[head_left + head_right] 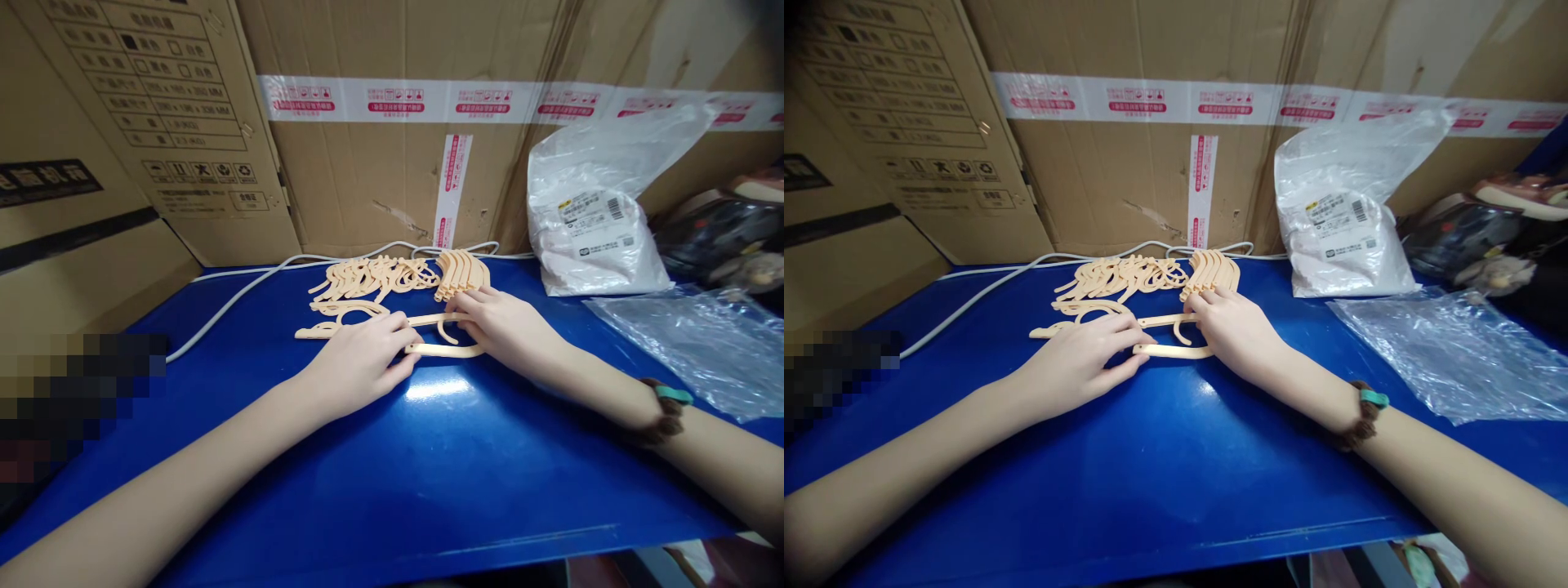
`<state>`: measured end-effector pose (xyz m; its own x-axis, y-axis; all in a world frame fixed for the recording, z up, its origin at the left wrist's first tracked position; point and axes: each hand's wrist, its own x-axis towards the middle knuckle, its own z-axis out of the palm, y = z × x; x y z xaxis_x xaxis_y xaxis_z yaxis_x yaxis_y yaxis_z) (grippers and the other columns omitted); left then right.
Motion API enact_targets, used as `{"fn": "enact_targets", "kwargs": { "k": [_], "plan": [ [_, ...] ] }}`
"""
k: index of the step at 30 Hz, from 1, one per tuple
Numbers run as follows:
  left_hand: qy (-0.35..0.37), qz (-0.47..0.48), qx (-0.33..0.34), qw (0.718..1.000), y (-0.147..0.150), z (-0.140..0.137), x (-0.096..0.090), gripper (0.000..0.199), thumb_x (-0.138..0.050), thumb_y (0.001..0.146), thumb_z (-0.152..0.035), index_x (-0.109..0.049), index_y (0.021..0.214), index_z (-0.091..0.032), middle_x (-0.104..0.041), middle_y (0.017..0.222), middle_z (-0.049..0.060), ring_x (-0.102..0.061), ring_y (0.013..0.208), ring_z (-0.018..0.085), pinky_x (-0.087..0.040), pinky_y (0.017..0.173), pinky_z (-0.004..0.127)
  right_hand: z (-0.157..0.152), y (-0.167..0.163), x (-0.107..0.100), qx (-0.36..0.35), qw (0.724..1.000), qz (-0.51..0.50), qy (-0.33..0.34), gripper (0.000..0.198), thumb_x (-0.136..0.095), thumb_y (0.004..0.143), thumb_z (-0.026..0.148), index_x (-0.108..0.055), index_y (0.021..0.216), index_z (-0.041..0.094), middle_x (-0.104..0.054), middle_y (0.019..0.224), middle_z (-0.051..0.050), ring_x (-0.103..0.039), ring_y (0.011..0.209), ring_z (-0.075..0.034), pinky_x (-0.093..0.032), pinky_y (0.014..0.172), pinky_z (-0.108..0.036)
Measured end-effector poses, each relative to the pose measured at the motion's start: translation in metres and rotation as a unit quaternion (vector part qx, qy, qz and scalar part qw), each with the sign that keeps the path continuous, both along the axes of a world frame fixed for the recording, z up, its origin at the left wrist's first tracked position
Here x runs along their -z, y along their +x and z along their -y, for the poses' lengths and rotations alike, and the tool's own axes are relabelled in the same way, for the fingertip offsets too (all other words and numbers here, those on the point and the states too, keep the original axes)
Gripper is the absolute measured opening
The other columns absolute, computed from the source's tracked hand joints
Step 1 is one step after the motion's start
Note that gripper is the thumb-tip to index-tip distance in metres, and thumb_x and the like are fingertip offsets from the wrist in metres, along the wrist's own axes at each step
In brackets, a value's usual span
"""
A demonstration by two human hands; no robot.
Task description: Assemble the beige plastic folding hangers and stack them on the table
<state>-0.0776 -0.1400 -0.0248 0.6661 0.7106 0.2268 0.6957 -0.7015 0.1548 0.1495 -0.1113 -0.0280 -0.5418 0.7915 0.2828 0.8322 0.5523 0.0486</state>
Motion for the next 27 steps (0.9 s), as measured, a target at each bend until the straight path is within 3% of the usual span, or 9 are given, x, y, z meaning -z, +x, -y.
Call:
{"fn": "enact_targets", "kwargs": {
  "k": [10, 24, 27],
  "plan": [
    [-0.055, 0.075, -0.023, 0.995, -0.0018, -0.0046, 0.0008, 0.009, -0.056, 0.09, -0.028, -0.061, 0.094, -0.022, -0.06, 0.076, -0.003, -0.057, 0.073, 0.015, -0.038, 0.064, 0.026, 0.0004, 0.0007, -0.0012, 0.017, 1.0, 0.011, -0.01, 0.017, -0.046, 0.093, 0.016, -0.062, 0.098, 0.017, -0.065, 0.097, -0.009, -0.059, 0.094, -0.022, -0.044, 0.078, -0.03],
    [-0.091, 0.088, -0.061, 0.99, 0.0001, -0.0039, -0.0014, 0.008, -0.061, 0.087, -0.03, -0.062, 0.087, -0.022, -0.063, 0.072, -0.003, -0.058, 0.072, 0.016, -0.038, 0.066, 0.028, 0.0028, 0.0008, -0.0021, 0.013, 1.0, 0.02, -0.002, 0.02, -0.045, 0.093, 0.015, -0.064, 0.1, 0.015, -0.064, 0.097, -0.009, -0.059, 0.093, -0.022, -0.043, 0.078, -0.03],
    [-0.099, 0.089, -0.063, 0.989, 0.0, -0.0039, -0.0015, 0.009, -0.06, 0.087, -0.031, -0.063, 0.087, -0.022, -0.063, 0.071, -0.004, -0.057, 0.07, 0.015, -0.037, 0.065, 0.028, 0.0071, -0.0013, -0.006, -0.022, 1.0, 0.012, 0.014, 0.021, -0.045, 0.094, 0.018, -0.065, 0.1, 0.015, -0.063, 0.096, -0.009, -0.058, 0.092, -0.022, -0.042, 0.078, -0.031]
  ]
}}
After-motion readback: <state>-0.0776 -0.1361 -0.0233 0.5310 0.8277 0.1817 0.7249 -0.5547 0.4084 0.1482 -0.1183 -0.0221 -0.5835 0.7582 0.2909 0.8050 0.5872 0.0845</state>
